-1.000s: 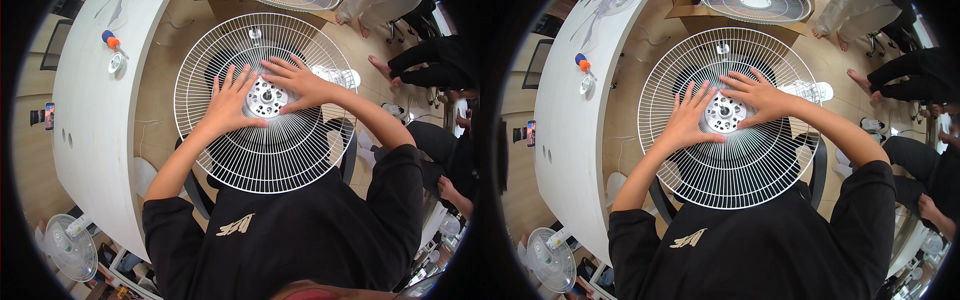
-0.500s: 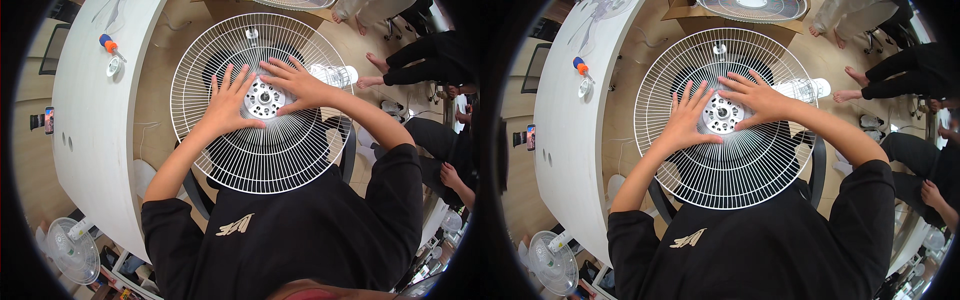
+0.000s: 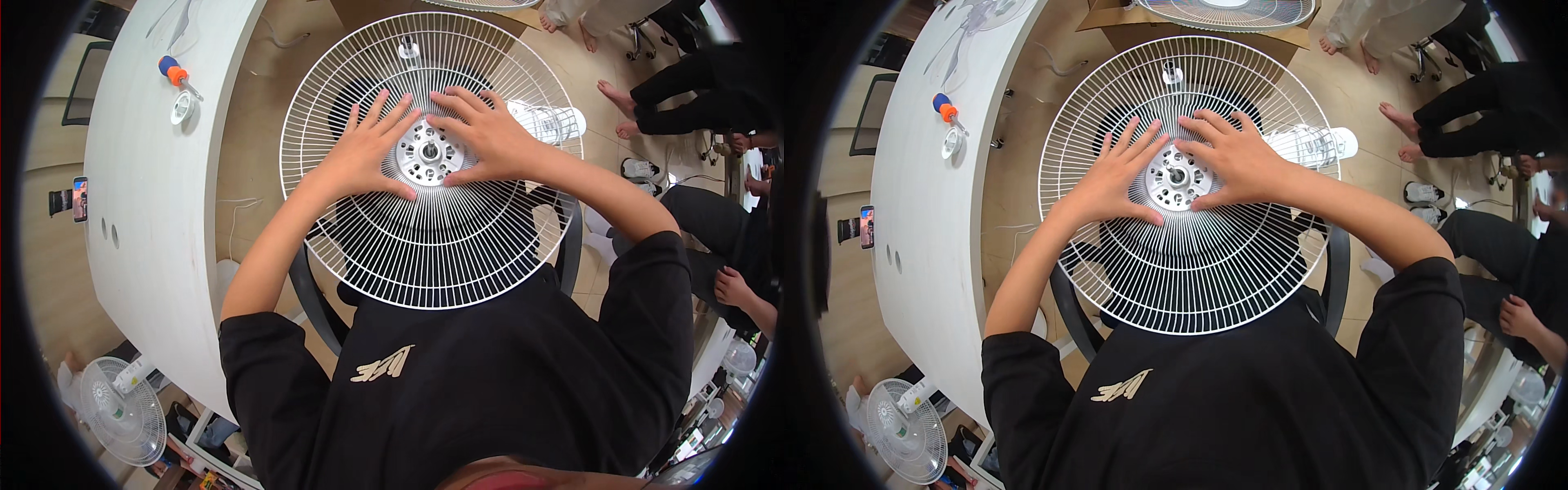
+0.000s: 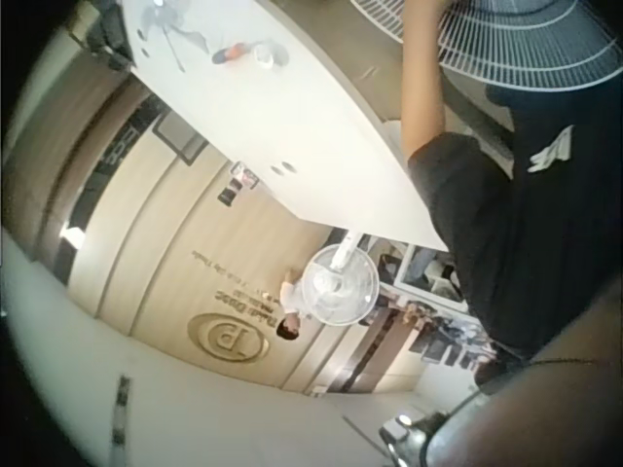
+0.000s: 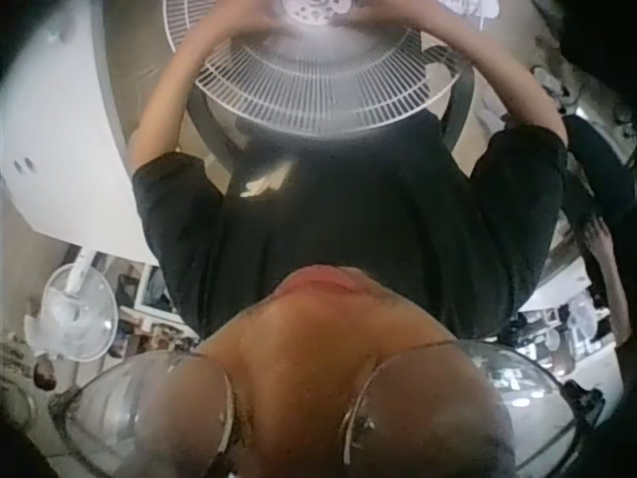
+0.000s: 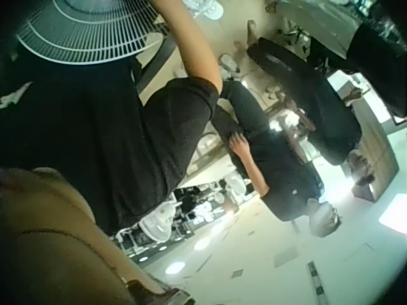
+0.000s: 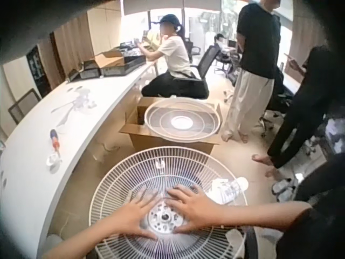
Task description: Assemble or repair a fan motor component using a screwdriver.
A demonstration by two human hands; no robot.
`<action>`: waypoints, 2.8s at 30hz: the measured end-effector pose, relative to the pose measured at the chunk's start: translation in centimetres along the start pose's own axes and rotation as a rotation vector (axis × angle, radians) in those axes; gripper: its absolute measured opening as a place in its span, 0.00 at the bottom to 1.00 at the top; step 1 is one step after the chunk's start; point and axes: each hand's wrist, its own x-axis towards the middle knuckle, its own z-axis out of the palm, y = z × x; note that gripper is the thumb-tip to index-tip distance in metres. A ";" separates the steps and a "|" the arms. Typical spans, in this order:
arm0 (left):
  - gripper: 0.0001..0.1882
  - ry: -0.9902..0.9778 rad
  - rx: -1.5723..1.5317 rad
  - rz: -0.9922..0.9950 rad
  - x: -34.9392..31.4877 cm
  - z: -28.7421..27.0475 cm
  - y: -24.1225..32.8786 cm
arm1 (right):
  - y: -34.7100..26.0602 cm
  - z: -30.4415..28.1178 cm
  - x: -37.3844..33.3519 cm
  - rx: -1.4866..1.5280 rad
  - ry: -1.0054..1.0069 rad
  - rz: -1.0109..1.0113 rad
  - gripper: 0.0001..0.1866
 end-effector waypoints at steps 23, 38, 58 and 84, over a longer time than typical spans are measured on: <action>0.74 -0.028 0.010 0.008 0.4 -0.7 0.5 | -0.1 1.7 -0.5 0.048 0.154 0.017 0.53; 0.46 0.139 -0.078 -0.049 -0.7 -1.1 2.6 | 1.4 1.4 0.3 0.129 0.063 -0.082 0.53; 0.57 0.130 -0.018 0.027 -1.5 -1.0 2.2 | 0.5 0.4 1.1 0.123 -0.068 -0.061 0.56; 0.63 0.126 0.001 0.020 -1.2 -1.3 2.3 | 1.9 0.0 1.1 0.208 -0.143 -0.028 0.53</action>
